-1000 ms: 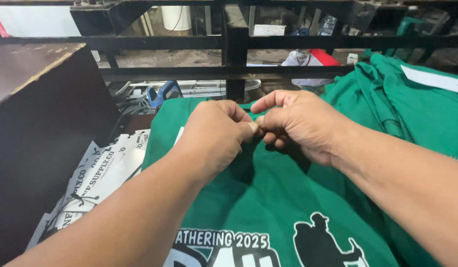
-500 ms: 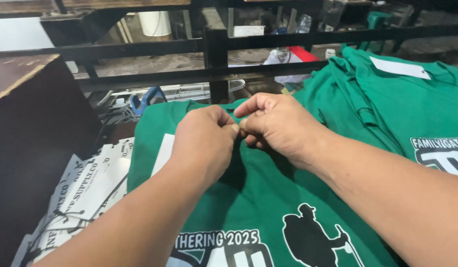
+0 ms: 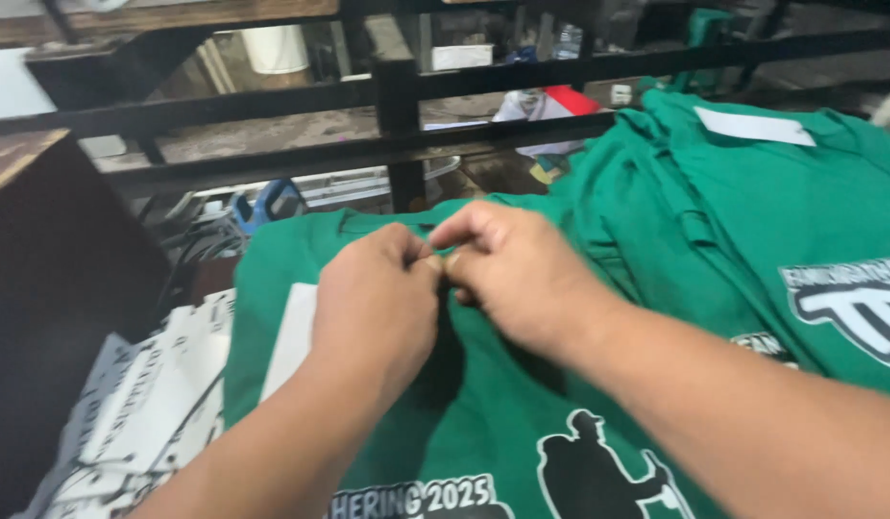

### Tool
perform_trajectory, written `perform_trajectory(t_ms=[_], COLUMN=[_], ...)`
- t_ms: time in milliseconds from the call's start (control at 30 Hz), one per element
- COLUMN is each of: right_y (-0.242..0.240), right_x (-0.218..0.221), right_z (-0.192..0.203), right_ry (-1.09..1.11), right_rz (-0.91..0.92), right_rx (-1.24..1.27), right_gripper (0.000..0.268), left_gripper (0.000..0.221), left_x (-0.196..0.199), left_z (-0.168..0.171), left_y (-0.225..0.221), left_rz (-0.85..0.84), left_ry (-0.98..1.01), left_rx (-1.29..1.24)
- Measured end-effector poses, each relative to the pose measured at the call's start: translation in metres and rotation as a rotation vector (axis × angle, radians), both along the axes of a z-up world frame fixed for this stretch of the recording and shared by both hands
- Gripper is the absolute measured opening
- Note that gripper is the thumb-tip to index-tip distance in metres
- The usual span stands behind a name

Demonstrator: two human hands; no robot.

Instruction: Attaching brand tags to the collars of t-shirts and folding them into a neat stack.

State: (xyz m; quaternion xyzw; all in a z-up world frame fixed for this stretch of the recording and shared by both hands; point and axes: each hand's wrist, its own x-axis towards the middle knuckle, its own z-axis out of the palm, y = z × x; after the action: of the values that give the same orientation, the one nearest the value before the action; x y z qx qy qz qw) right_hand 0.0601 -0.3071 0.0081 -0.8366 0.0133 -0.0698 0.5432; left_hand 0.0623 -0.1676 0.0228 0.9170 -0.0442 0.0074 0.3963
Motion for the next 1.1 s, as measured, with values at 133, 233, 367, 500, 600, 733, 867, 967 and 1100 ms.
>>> perform_trajectory(t_ms=[133, 233, 367, 500, 600, 733, 867, 967, 1100], right_y=[0.001, 0.003, 0.004, 0.001, 0.006, 0.011, 0.011, 0.007, 0.006], right_x=[-0.020, -0.021, -0.018, -0.013, -0.025, -0.030, -0.030, -0.028, -0.023], right_z=[0.009, 0.009, 0.007, 0.002, 0.012, 0.019, 0.014, 0.010, 0.007], right_ry=[-0.002, 0.002, -0.073, -0.243, -0.064, 0.041, -0.021, -0.056, -0.064], right_rz=[-0.050, -0.058, -0.053, -0.027, -0.110, -0.122, -0.092, -0.062, -0.006], right_rx=[-0.287, -0.284, -0.317, -0.445, -0.432, -0.355, -0.413, -0.400, -0.304], right_gripper=[0.033, 0.031, 0.028, 0.028, 0.023, 0.011, 0.012, 0.013, 0.016], left_gripper=[0.022, 0.022, 0.019, 0.015, 0.015, 0.019, 0.019, 0.019, 0.017], left_x=[-0.007, -0.013, 0.001, 0.010, 0.005, -0.008, -0.013, -0.017, -0.022], left_z=[-0.001, 0.002, -0.006, -0.006, -0.005, 0.007, 0.006, 0.009, 0.015], left_y=[-0.005, -0.007, -0.008, -0.004, -0.002, 0.005, 0.008, 0.008, 0.010], left_rz=[0.024, 0.070, 0.047, 0.036, 0.036, 0.028, 0.039, 0.041, 0.020], left_ry=[-0.019, 0.044, -0.018, -0.003, 0.022, 0.119, 0.135, 0.148, 0.157], left_rx=[0.085, 0.113, 0.089, -0.020, -0.045, -0.128, -0.248, -0.232, -0.164])
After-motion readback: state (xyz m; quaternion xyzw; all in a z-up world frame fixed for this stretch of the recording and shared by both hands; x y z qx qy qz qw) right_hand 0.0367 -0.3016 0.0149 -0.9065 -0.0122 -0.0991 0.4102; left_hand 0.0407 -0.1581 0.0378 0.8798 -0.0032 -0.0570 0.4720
